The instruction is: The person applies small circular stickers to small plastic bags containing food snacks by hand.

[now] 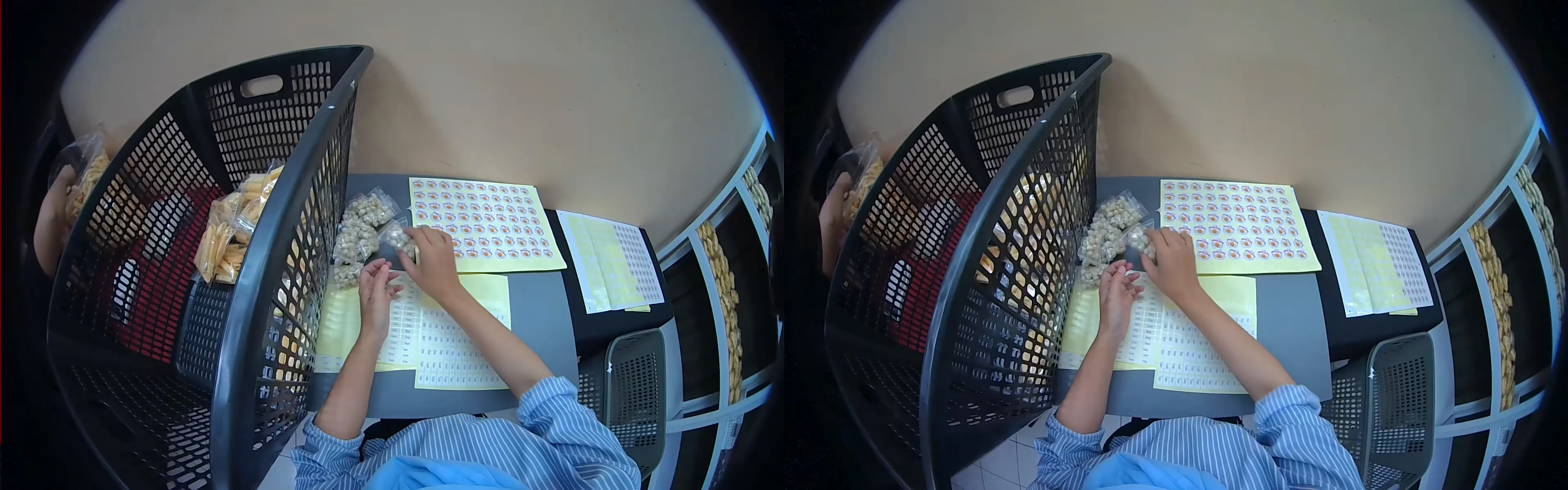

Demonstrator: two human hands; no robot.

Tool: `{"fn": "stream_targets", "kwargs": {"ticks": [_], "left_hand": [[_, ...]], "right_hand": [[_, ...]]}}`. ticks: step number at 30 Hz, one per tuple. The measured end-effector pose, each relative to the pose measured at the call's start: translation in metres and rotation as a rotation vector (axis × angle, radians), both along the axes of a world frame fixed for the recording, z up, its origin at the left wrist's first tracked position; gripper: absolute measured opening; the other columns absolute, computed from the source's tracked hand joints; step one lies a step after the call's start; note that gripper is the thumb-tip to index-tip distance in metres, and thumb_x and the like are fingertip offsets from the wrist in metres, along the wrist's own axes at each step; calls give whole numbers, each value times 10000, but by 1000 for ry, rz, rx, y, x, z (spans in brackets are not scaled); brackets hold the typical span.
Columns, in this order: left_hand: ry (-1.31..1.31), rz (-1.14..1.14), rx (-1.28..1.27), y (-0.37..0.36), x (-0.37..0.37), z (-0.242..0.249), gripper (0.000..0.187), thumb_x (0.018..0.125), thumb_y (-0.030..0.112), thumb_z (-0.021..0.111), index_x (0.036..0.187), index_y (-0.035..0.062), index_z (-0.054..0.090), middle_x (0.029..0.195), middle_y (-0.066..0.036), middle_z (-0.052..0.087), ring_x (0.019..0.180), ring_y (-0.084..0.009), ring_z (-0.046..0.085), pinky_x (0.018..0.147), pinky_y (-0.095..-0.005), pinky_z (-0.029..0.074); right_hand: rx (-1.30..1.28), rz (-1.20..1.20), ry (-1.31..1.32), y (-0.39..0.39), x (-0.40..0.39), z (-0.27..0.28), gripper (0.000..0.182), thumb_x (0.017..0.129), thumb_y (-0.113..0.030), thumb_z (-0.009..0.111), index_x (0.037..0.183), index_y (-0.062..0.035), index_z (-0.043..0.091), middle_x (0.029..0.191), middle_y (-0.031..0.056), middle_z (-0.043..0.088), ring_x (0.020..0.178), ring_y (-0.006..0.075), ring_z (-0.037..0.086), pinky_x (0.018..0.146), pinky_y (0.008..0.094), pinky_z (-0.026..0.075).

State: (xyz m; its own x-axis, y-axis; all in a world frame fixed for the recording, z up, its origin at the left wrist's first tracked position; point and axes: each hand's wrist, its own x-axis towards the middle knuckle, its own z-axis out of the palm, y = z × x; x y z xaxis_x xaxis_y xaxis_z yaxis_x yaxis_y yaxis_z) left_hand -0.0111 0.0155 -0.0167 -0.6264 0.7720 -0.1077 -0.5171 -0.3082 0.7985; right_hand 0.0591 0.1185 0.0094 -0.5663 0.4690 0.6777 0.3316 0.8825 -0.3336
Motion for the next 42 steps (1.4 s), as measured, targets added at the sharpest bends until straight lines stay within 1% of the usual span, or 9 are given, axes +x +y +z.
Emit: {"fn": "stream_targets", "kwargs": {"ticks": [3, 7, 10, 12, 15, 22, 31, 33, 42], "left_hand": [[-13, 30, 59, -2, 9, 12, 137, 872, 169, 477, 978, 83, 474, 910, 1, 499, 803, -85, 498, 705, -258, 431], [192, -61, 128, -3, 17, 7, 100, 858, 135, 508, 904, 47, 501, 836, -12, 519, 743, -69, 500, 664, -217, 431], [210, -137, 111, -6, 25, 9, 76, 848, 115, 520, 870, 42, 514, 818, -7, 525, 762, -77, 505, 679, -220, 423], [573, -112, 129, -8, 31, 13, 78, 833, 102, 536, 858, 31, 515, 810, -31, 555, 763, -93, 517, 703, -231, 417], [881, -70, 130, -11, 34, 12, 120, 802, 79, 572, 887, 25, 506, 794, -62, 588, 777, -113, 542, 739, -252, 415], [790, -56, 114, -15, 34, 12, 342, 738, 32, 632, 1018, 15, 435, 772, -67, 609, 785, -130, 575, 799, -271, 397], [907, -51, 52, -16, 30, 19, 522, 705, 56, 673, 1134, 3, 382, 754, -41, 624, 775, -112, 576, 830, -280, 392], [931, -85, 28, -17, 28, 21, 614, 705, -29, 638, 1220, -20, 304, 770, -50, 586, 797, -110, 544, 803, -260, 396], [903, -165, 79, -15, 28, 20, 673, 702, -45, 631, 1266, -25, 264, 768, -44, 578, 802, -98, 536, 812, -250, 389]], "right_hand": [[-41, 53, -9, -31, 33, 15, 374, 617, -138, 666, 955, -39, 542, 868, 84, 549, 834, 220, 526, 774, 346, 351], [-165, 9, -26, -59, 67, 22, 387, 618, -145, 690, 960, -42, 542, 880, 83, 550, 790, 216, 538, 758, 324, 361], [-454, 59, 284, -63, 77, 21, 322, 676, -153, 694, 938, -31, 552, 852, 80, 569, 805, 201, 549, 725, 311, 421], [-531, 103, 337, -54, 79, 14, 269, 692, -135, 679, 909, -21, 567, 845, 85, 575, 813, 195, 553, 727, 302, 427], [-628, 152, 395, -57, 85, 12, 107, 738, -77, 630, 815, -6, 608, 818, 90, 593, 788, 173, 568, 712, 277, 435], [-677, 141, 397, -59, 88, 8, 68, 732, -55, 632, 767, 1, 618, 764, 82, 594, 732, 165, 576, 671, 265, 443], [-573, 120, 402, -63, 88, 9, 69, 707, -42, 650, 766, -14, 629, 781, 78, 587, 745, 171, 573, 676, 269, 444], [-591, 106, 398, -63, 87, 9, 65, 703, -40, 651, 764, -21, 634, 783, 78, 589, 766, 177, 577, 684, 274, 446], [-571, 140, 390, -59, 91, 8, 65, 686, -43, 661, 749, -53, 656, 769, 80, 604, 846, 209, 583, 745, 305, 443]]}}
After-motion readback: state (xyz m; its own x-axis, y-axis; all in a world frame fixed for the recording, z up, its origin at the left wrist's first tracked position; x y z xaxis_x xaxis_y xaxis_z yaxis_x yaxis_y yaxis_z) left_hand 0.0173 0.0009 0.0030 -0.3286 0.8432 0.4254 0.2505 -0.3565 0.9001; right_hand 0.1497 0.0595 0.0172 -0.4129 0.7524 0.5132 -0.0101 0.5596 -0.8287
